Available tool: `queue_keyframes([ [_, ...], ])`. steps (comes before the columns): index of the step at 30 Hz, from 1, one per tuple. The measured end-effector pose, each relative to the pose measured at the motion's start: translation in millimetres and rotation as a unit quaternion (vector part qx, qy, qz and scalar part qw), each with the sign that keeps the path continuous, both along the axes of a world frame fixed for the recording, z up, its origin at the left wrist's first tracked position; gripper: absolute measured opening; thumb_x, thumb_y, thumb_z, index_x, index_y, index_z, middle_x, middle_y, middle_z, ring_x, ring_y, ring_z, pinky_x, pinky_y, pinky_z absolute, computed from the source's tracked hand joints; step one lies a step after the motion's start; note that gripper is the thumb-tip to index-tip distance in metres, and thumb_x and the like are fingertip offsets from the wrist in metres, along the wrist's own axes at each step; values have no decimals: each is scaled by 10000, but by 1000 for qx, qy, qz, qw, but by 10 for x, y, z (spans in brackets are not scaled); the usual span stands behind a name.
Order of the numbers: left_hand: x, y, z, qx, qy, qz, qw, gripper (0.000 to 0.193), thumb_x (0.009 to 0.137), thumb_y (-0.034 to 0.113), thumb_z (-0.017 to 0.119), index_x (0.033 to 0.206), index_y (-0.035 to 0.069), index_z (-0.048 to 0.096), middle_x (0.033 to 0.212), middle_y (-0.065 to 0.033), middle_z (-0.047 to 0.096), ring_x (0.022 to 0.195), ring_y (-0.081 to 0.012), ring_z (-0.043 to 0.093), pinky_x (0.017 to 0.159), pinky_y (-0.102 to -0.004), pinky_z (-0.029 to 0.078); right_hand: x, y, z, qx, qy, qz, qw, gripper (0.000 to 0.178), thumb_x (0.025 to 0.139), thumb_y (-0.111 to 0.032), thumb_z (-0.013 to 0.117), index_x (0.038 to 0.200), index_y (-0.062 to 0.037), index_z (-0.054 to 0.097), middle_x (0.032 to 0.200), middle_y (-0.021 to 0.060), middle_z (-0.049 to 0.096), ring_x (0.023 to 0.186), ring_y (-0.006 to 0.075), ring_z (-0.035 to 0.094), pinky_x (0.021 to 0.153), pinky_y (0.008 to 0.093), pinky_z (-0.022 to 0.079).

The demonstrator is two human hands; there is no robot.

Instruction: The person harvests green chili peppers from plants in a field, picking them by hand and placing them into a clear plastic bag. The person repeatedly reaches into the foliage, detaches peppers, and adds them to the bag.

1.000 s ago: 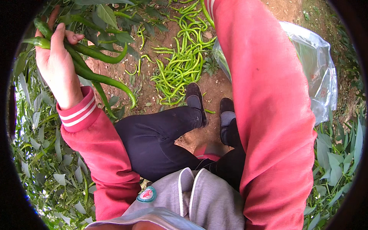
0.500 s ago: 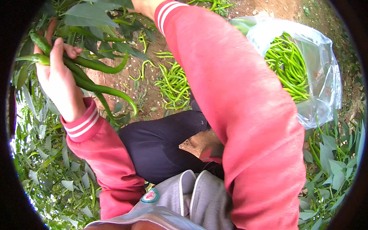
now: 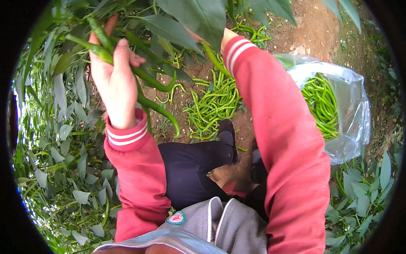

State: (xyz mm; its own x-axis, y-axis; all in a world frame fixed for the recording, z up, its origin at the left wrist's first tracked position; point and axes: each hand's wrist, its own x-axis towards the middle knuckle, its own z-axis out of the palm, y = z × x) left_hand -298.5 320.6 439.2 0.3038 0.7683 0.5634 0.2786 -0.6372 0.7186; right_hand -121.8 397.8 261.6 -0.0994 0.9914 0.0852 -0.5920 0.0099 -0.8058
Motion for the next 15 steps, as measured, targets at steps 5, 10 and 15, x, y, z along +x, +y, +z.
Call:
queue_keyframes([
  [5,17,-26,-9,-37,11,-16,999,536,934,-7,457,1450,20,315,1316,-138,558,644,-94,529,568,-238,462,104,-535,522,-105,-287,-69,950,373,976,-231,406,1248,-26,557,1159,120,659,893,141,662,615,242,425],
  [10,114,-234,-38,-7,53,-38,998,441,920,41,519,1338,0,386,1071,-166,645,924,-301,652,824,-380,504,71,-1232,1115,-203,-106,-48,972,343,1027,-181,333,1236,6,532,1196,157,629,991,201,645,793,316,522],
  [15,387,-762,-205,-186,9,-241,952,476,935,230,631,1255,-55,424,1036,-196,640,972,-268,647,861,-362,504,42,-1857,1370,-133,134,-57,980,384,1036,-313,432,1217,9,537,1072,126,609,943,219,598,821,352,530],
])
